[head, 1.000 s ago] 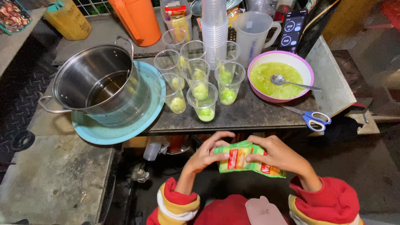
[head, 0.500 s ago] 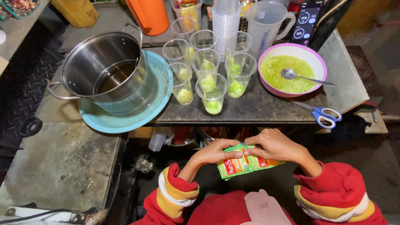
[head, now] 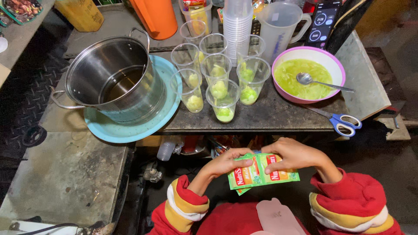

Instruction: The person prepares multiple drinks in plastic cups by cutting open packets, pouring the powder into the cups, and then adding a liquid from a pot using a ladle.

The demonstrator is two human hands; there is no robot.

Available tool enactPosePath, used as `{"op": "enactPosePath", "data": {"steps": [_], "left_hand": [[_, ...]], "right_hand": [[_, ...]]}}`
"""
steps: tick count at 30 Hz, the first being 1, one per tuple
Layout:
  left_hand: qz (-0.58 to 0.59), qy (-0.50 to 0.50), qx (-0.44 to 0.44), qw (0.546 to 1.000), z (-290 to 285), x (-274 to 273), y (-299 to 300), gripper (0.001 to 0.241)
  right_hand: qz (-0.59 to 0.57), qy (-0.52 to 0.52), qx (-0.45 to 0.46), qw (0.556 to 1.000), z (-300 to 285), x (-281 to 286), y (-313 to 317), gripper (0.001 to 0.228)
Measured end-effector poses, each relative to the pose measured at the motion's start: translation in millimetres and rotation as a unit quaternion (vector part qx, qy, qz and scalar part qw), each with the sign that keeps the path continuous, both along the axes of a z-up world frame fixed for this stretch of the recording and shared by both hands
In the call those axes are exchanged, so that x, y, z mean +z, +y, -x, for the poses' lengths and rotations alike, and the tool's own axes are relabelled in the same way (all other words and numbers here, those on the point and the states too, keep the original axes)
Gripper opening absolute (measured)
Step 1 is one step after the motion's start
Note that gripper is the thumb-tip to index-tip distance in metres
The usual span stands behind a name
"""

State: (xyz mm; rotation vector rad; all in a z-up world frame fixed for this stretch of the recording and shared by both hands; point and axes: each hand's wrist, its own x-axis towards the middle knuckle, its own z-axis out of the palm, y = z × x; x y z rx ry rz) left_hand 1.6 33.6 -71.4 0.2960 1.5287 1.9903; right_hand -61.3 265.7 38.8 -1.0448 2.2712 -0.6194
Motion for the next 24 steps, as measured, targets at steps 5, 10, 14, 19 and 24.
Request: {"op": "enactPosePath", "data": {"steps": [5, 10, 14, 19, 24], "left_hand": [[0.030, 0.021, 0.002, 0.999, 3, -11, -1, 0.025], [-0.002, -0.044, 0.126, 0.991, 14, -41, -9, 0.025], [0.073, 0.096, 0.285, 0.951, 13, -2, 11, 0.020], [0.096, 0.224, 0.417, 0.876, 53, 39, 71, 0.024], [0.059, 0.288, 0.479, 0.827, 107, 19, 101, 0.025]], "right_hand": [[-0.006, 0.050, -0.016, 0.999, -12, 14, 0, 0.024], [0.075, 0.143, -0.138, 0.977, -14, -6, 43, 0.022], [0.333, 0.111, -0.428, 0.833, -2, -35, 89, 0.012], [0.480, 0.116, -0.461, 0.737, 23, -73, 42, 0.016], [0.514, 0.223, -0.376, 0.738, 59, -71, -17, 0.027]]}}
